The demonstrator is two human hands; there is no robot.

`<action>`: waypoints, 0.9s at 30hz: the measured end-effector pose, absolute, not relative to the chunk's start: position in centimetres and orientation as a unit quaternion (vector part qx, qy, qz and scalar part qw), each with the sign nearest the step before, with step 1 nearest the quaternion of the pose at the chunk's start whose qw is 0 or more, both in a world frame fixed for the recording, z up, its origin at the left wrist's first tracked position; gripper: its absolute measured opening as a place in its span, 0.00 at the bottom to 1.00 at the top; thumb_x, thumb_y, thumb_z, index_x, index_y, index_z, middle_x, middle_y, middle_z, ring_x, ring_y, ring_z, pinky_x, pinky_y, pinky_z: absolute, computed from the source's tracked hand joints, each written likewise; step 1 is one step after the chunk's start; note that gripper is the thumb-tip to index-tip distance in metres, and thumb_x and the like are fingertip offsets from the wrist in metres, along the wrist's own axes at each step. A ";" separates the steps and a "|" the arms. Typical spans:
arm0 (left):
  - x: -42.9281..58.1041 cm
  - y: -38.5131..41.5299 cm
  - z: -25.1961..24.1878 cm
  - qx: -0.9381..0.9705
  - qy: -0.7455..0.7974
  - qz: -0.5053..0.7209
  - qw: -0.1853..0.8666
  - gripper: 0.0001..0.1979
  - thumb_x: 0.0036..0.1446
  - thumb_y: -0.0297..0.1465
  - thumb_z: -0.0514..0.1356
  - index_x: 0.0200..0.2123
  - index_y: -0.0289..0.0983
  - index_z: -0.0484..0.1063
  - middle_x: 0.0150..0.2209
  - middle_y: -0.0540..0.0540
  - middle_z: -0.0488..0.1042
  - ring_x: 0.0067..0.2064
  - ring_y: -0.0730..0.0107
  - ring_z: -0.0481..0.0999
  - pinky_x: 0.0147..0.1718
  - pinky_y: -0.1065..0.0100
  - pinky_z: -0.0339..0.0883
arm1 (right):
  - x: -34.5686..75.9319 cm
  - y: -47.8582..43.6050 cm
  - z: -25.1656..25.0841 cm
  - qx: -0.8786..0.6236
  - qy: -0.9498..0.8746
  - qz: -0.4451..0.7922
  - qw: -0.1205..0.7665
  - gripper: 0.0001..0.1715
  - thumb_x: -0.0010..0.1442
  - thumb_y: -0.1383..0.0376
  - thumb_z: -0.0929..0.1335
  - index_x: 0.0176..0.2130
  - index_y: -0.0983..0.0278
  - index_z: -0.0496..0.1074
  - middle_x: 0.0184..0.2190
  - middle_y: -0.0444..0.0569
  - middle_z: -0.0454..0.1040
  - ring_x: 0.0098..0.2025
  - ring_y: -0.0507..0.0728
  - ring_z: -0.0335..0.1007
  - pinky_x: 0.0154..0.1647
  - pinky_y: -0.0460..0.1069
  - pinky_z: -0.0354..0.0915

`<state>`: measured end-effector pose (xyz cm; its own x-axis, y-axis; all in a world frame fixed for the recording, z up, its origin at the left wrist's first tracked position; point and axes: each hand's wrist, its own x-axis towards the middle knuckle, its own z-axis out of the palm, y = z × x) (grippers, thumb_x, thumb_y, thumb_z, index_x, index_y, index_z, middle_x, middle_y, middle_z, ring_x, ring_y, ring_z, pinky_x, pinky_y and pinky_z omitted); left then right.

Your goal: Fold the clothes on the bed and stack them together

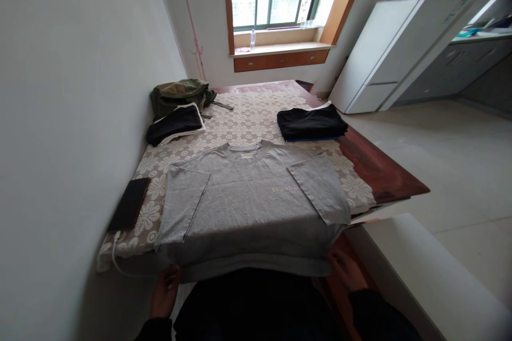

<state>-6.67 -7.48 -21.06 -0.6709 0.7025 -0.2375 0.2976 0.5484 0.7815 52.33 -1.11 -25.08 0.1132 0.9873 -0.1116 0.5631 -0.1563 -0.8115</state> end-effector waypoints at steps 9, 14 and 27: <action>-8.5 -7.4 -22.4 0.399 0.788 0.329 0.334 0.29 0.51 0.53 0.58 0.48 0.38 0.76 0.44 0.38 0.81 0.43 0.50 0.84 0.49 0.52 0.77 | 53.5 -1.6 -27.0 -0.627 -0.669 0.381 0.117 0.20 0.54 0.51 0.68 0.37 0.58 0.82 0.47 0.57 0.82 0.51 0.69 0.78 0.58 0.62 0.70; -8.9 -7.0 -21.8 0.399 0.793 0.302 0.347 0.27 0.45 0.52 0.64 0.42 0.39 0.77 0.36 0.43 0.79 0.39 0.52 0.83 0.45 0.54 0.78 | 53.7 -1.5 -27.4 -0.617 -0.695 0.361 0.083 0.10 0.51 0.58 0.67 0.31 0.58 0.77 0.41 0.55 0.79 0.48 0.67 0.76 0.53 0.61 0.70; -8.4 -7.1 -20.4 0.473 0.764 0.278 0.341 0.22 0.49 0.56 0.61 0.33 0.43 0.78 0.41 0.40 0.84 0.47 0.44 0.83 0.52 0.49 0.75 | 53.4 -2.7 -28.2 -0.628 -0.655 0.406 0.113 0.16 0.52 0.50 0.67 0.30 0.58 0.77 0.34 0.55 0.80 0.39 0.68 0.78 0.44 0.61 0.73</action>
<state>-8.45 -7.11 -20.36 -0.3201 0.9115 -0.2584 0.5328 0.3987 0.7465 53.39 -2.68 -28.24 -0.1870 0.9134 -0.3616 0.7308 -0.1166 -0.6726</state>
